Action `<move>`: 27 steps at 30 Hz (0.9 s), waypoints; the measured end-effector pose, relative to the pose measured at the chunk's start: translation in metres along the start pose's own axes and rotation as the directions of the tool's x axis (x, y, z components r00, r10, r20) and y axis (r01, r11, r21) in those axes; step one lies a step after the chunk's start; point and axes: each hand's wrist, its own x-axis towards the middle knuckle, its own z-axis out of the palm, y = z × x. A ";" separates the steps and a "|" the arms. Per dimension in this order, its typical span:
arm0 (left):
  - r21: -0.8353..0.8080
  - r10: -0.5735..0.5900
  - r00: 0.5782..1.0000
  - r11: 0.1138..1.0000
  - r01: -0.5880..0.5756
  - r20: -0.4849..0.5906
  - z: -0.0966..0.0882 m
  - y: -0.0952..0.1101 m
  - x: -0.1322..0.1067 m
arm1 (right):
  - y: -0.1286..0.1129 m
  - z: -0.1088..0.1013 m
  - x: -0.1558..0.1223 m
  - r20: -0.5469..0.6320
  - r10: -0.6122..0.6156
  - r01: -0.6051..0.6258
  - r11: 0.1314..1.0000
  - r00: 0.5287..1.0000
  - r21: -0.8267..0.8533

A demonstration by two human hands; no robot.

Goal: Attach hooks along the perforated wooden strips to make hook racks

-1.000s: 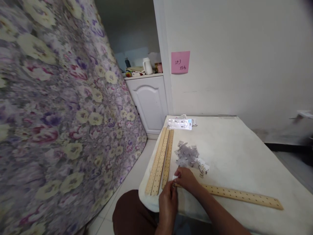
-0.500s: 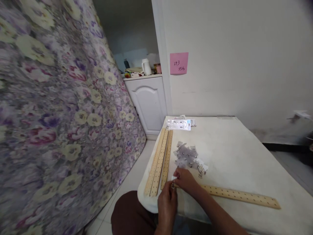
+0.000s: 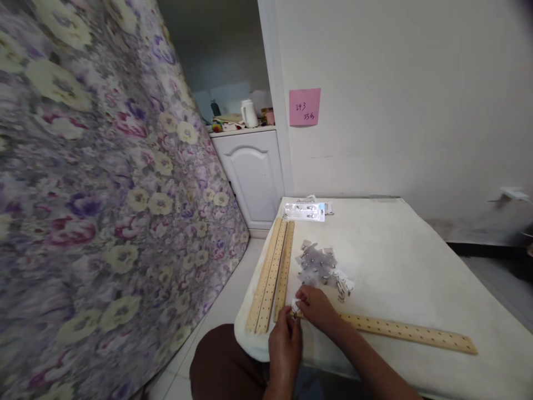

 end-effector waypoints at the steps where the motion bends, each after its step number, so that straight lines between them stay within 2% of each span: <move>1: -0.002 0.001 1.000 1.000 -0.001 0.004 0.000 0.000 0.000 | 0.000 0.000 0.000 -0.001 0.002 -0.002 1.000 1.000 0.000; 11: -0.007 -0.004 1.000 1.000 0.004 0.001 -0.001 0.002 0.001 | -0.002 -0.003 -0.002 0.021 0.018 -0.018 1.000 1.000 0.008; 27: -0.018 -0.014 1.000 1.000 0.014 0.008 0.001 0.000 0.006 | 0.004 0.004 -0.002 0.005 -0.001 0.001 0.999 1.000 -0.039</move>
